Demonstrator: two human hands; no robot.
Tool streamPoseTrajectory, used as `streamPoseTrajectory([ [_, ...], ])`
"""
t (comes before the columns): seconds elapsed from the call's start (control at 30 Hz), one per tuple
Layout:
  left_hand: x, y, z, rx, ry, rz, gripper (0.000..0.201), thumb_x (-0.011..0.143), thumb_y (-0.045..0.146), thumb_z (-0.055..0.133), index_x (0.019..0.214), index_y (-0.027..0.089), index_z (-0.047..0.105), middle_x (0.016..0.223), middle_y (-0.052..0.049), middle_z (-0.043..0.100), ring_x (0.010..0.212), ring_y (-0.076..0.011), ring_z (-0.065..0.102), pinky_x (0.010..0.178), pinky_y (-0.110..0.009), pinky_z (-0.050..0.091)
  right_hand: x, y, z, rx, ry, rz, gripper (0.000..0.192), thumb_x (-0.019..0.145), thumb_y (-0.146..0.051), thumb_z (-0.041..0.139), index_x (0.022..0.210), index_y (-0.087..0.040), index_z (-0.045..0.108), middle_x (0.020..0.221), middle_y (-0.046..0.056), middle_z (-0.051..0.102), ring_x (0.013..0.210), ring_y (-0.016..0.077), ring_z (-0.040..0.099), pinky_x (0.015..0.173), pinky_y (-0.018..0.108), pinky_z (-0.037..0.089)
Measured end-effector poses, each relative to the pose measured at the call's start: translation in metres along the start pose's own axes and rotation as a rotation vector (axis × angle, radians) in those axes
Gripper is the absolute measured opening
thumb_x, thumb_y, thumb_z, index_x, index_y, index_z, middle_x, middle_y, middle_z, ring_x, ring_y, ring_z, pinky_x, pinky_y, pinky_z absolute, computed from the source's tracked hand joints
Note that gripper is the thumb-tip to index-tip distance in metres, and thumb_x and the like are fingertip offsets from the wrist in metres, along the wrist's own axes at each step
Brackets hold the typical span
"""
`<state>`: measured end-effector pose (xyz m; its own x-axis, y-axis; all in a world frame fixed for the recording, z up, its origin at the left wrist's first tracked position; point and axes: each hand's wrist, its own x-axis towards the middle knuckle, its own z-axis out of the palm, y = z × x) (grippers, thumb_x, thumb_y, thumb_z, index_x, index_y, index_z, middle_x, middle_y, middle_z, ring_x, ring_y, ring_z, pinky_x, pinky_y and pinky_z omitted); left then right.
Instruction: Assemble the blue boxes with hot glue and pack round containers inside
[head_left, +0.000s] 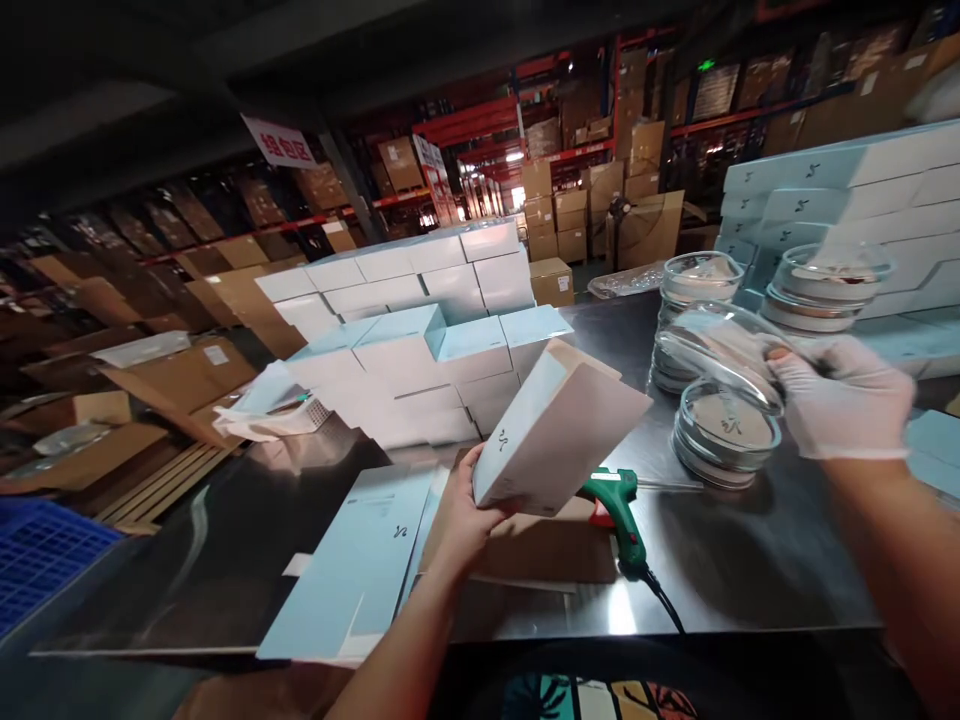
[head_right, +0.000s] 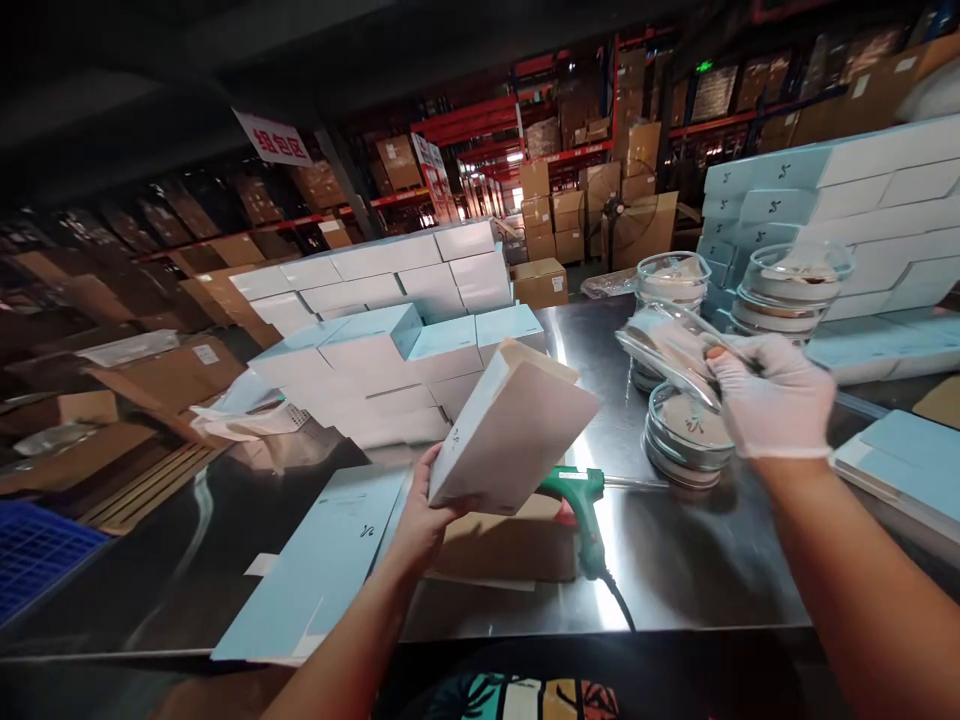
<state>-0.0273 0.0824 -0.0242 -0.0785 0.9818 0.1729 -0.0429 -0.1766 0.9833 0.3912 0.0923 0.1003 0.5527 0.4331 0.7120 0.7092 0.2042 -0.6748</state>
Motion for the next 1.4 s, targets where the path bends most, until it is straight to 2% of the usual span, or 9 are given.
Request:
streamPoseTrajectory([
  [0.17, -0.011, -0.021, -0.008, 0.057, 0.033, 0.014, 0.093, 0.057, 0.027, 0.097, 0.14, 0.029, 0.056, 0.136, -0.007, 0.065, 0.117, -0.0286, 0.064, 0.093, -0.038, 0.058, -0.029, -0.061, -0.037, 0.353, -0.444, -0.095, 0.028, 0.082, -0.053, 0.09, 0.09, -0.027, 0.085, 0.093, 0.006, 0.082, 0.079, 0.023, 0.075, 0.068, 0.034, 0.059],
  [0.27, -0.023, -0.045, -0.01, 0.015, -0.09, -0.011, 0.1, 0.052, 0.03, 0.103, 0.138, 0.028, 0.053, 0.125, -0.006, 0.068, 0.105, -0.0258, 0.067, 0.09, -0.037, 0.059, -0.053, -0.091, -0.029, 0.363, -0.724, -0.357, 0.025, 0.094, -0.055, 0.08, 0.091, -0.031, 0.085, 0.099, 0.005, 0.083, 0.092, 0.0254, 0.079, 0.078, 0.037, 0.065],
  [0.4, -0.038, -0.084, -0.014, 0.014, -0.196, -0.102, 0.101, 0.047, 0.034, 0.107, 0.134, 0.024, 0.058, 0.128, -0.01, 0.069, 0.116, -0.0305, 0.068, 0.103, -0.043, 0.056, -0.09, -0.098, -0.003, 0.406, -0.706, -0.533, 0.012, 0.103, -0.037, 0.071, 0.112, -0.034, 0.079, 0.115, 0.004, 0.08, 0.11, 0.0248, 0.077, 0.095, 0.04, 0.065],
  [0.57, -0.045, -0.111, -0.025, 0.205, -0.149, -0.077, 0.093, 0.05, 0.033, 0.107, 0.131, 0.019, 0.064, 0.131, -0.016, 0.071, 0.127, -0.0413, 0.064, 0.114, -0.061, 0.049, -0.153, -0.05, 0.018, 0.45, -0.639, -0.254, 0.059, 0.1, -0.061, 0.07, 0.152, -0.035, 0.061, 0.148, 0.011, 0.07, 0.133, 0.0354, 0.071, 0.112, 0.052, 0.06],
  [0.73, -0.05, -0.096, -0.03, 0.103, -0.107, 0.142, 0.106, 0.069, 0.062, 0.097, 0.156, 0.021, 0.053, 0.15, -0.021, 0.064, 0.139, -0.0395, 0.062, 0.119, -0.057, 0.05, -0.218, -0.031, 0.046, 0.486, -0.884, -0.049, 0.069, 0.098, -0.061, 0.071, 0.158, -0.028, 0.058, 0.163, 0.015, 0.059, 0.149, 0.0359, 0.06, 0.113, 0.049, 0.06],
  [0.9, -0.042, -0.062, -0.029, 0.289, -0.07, 0.433, 0.064, 0.079, 0.08, 0.081, 0.11, 0.024, 0.082, 0.106, -0.011, 0.08, 0.117, -0.0354, 0.072, 0.126, -0.061, 0.043, -0.227, -0.057, 0.075, 0.708, -0.938, 0.211, 0.068, 0.096, -0.078, 0.063, 0.132, -0.022, 0.077, 0.143, 0.017, 0.073, 0.135, 0.038, 0.068, 0.113, 0.051, 0.058],
  [1.07, -0.037, -0.065, -0.021, 0.144, 0.163, 0.503, 0.079, 0.083, 0.084, 0.073, 0.133, 0.023, 0.07, 0.134, -0.017, 0.072, 0.127, -0.0344, 0.068, 0.109, -0.049, 0.056, -0.234, -0.075, 0.105, 0.581, -0.723, 0.331, 0.044, 0.09, -0.058, 0.071, 0.118, -0.023, 0.073, 0.112, 0.009, 0.08, 0.105, 0.0307, 0.076, 0.101, 0.046, 0.061],
  [1.27, -0.036, -0.069, -0.032, 0.247, 0.031, 0.461, 0.069, 0.075, 0.077, 0.087, 0.118, 0.025, 0.076, 0.115, -0.011, 0.075, 0.122, -0.0336, 0.068, 0.108, -0.046, 0.054, -0.216, -0.059, 0.108, 0.512, -0.696, 0.164, 0.047, 0.092, -0.048, 0.061, 0.134, -0.026, 0.059, 0.132, 0.013, 0.075, 0.12, 0.0294, 0.073, 0.102, 0.046, 0.059],
  [1.4, -0.028, -0.047, -0.04, 0.107, 0.192, 0.399, 0.07, 0.072, 0.076, 0.089, 0.115, 0.023, 0.074, 0.109, -0.008, 0.074, 0.107, -0.0296, 0.071, 0.096, -0.04, 0.056, -0.188, -0.02, 0.097, -0.171, -0.936, -0.01, 0.043, 0.09, -0.052, 0.064, 0.115, -0.018, 0.069, 0.117, 0.023, 0.077, 0.114, 0.0419, 0.075, 0.098, 0.055, 0.057],
])
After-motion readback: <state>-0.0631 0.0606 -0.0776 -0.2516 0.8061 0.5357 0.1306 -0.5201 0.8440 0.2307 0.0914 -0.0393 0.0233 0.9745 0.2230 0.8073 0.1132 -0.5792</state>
